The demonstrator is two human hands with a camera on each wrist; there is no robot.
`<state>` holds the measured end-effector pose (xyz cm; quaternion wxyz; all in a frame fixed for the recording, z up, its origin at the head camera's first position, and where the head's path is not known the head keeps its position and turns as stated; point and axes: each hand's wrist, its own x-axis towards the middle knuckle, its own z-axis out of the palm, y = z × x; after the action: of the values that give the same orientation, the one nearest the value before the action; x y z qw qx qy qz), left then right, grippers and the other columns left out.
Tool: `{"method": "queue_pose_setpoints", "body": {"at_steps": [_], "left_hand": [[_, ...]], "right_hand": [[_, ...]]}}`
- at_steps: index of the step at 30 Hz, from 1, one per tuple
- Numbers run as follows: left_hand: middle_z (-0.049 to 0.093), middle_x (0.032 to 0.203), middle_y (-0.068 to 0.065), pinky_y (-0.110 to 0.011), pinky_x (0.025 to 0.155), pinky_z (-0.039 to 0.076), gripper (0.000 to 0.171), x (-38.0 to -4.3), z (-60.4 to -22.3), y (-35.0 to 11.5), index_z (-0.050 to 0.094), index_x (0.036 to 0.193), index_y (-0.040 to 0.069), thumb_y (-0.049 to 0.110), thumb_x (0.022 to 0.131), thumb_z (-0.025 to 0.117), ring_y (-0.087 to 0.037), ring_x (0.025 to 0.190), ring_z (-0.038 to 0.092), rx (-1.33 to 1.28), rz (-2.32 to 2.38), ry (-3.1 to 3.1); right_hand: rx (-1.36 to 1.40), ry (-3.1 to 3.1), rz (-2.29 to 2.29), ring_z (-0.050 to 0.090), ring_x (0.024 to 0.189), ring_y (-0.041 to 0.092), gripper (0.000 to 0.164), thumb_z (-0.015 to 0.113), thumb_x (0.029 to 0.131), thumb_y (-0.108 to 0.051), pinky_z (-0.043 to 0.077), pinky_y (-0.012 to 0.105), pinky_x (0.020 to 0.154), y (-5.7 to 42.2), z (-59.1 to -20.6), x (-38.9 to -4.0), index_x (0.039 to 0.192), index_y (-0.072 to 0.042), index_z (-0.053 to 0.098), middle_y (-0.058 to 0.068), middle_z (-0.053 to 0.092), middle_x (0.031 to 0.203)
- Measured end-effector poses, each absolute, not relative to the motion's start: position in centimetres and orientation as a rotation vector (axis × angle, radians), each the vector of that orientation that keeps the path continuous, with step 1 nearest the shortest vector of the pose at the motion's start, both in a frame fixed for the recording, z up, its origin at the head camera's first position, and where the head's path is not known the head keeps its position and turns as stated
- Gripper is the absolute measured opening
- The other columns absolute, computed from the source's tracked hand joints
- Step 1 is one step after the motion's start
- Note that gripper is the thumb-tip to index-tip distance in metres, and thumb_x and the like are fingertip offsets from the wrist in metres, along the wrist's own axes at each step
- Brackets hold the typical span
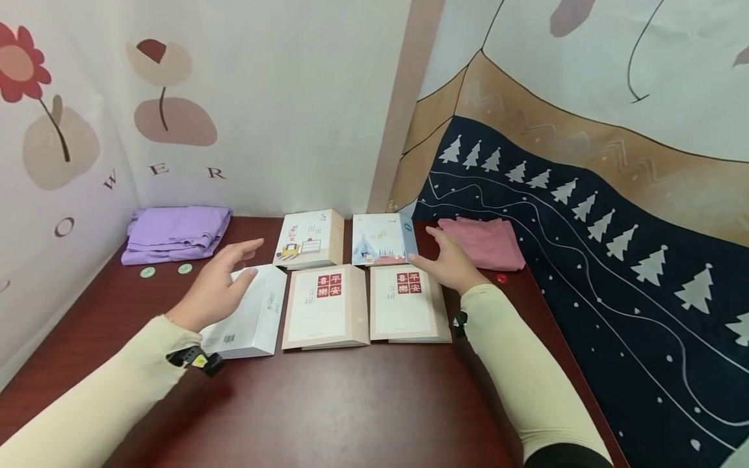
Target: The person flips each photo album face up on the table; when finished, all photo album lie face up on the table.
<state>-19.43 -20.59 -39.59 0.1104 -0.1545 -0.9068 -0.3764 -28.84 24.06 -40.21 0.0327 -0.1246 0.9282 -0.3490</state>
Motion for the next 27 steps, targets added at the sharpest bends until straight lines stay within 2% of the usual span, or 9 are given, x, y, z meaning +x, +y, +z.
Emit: {"method": "queue_pose_setpoints", "body": {"at_steps": [5, 13, 19, 21, 24, 27], "left_hand": [[0.048, 0.155, -0.02, -0.055, 0.116, 0.044, 0.051, -21.4, -40.1, -18.1, 0.044, 0.158, 0.006, 0.005, 0.107, 0.052, -0.039, 0.141, 0.051, -0.457, -1.238, -2.696], [0.043, 0.163, -0.015, -0.05, 0.118, 0.044, 0.048, -24.5, -40.4, -13.9, 0.042, 0.159, 0.011, 0.007, 0.112, 0.044, -0.035, 0.147, 0.047, -0.351, -1.575, -2.66], [0.046, 0.161, -0.017, -0.047, 0.119, 0.044, 0.047, -26.9, -41.0, -10.7, 0.045, 0.157, 0.015, 0.007, 0.111, 0.043, -0.034, 0.147, 0.048, -0.317, -1.711, -2.696], [0.044, 0.162, -0.017, -0.047, 0.119, 0.043, 0.049, -27.6, -41.1, -9.6, 0.045, 0.157, 0.016, 0.005, 0.11, 0.042, -0.034, 0.147, 0.047, -0.316, -1.745, -2.716], [0.041, 0.163, -0.019, -0.044, 0.111, 0.05, 0.052, -28.8, -41.4, -8.2, 0.044, 0.158, 0.017, 0.004, 0.108, 0.043, -0.034, 0.148, 0.047, -0.284, -1.775, -2.756], [0.037, 0.165, -0.023, -0.045, 0.112, 0.048, 0.054, -29.9, -41.9, -7.2, 0.041, 0.16, 0.018, 0.004, 0.108, 0.044, -0.035, 0.15, 0.044, -0.234, -1.791, -2.791]], "right_hand": [[-0.318, 2.799, -1.101, 0.032, 0.154, 0.045, 0.087, 0.068, 0.102, -0.043, 0.03, 0.06, 0.125, 23.1, -40.6, -30.3, 0.167, -0.005, 0.025, 0.027, 0.031, 0.168], [-0.239, 2.731, -1.028, 0.038, 0.151, 0.042, 0.083, 0.064, 0.103, -0.049, 0.034, 0.06, 0.123, 22.2, -40.9, -32.2, 0.165, -0.007, 0.029, 0.028, 0.039, 0.163], [-0.204, 2.672, -1.058, 0.039, 0.151, 0.041, 0.084, 0.064, 0.103, -0.05, 0.037, 0.058, 0.121, 21.9, -41.1, -33.2, 0.166, -0.008, 0.027, 0.027, 0.039, 0.163], [-0.188, 2.653, -1.081, 0.038, 0.151, 0.041, 0.084, 0.064, 0.103, -0.048, 0.038, 0.058, 0.121, 21.9, -41.2, -33.6, 0.166, -0.007, 0.026, 0.027, 0.038, 0.163], [-0.17, 2.637, -1.092, 0.038, 0.15, 0.041, 0.085, 0.065, 0.104, -0.046, 0.039, 0.058, 0.12, 22.0, -41.4, -34.1, 0.167, -0.007, 0.025, 0.028, 0.038, 0.163], [-0.153, 2.629, -1.079, 0.04, 0.149, 0.041, 0.086, 0.065, 0.103, -0.049, 0.04, 0.058, 0.119, 21.9, -41.6, -34.6, 0.167, -0.008, 0.025, 0.027, 0.039, 0.162]]}}
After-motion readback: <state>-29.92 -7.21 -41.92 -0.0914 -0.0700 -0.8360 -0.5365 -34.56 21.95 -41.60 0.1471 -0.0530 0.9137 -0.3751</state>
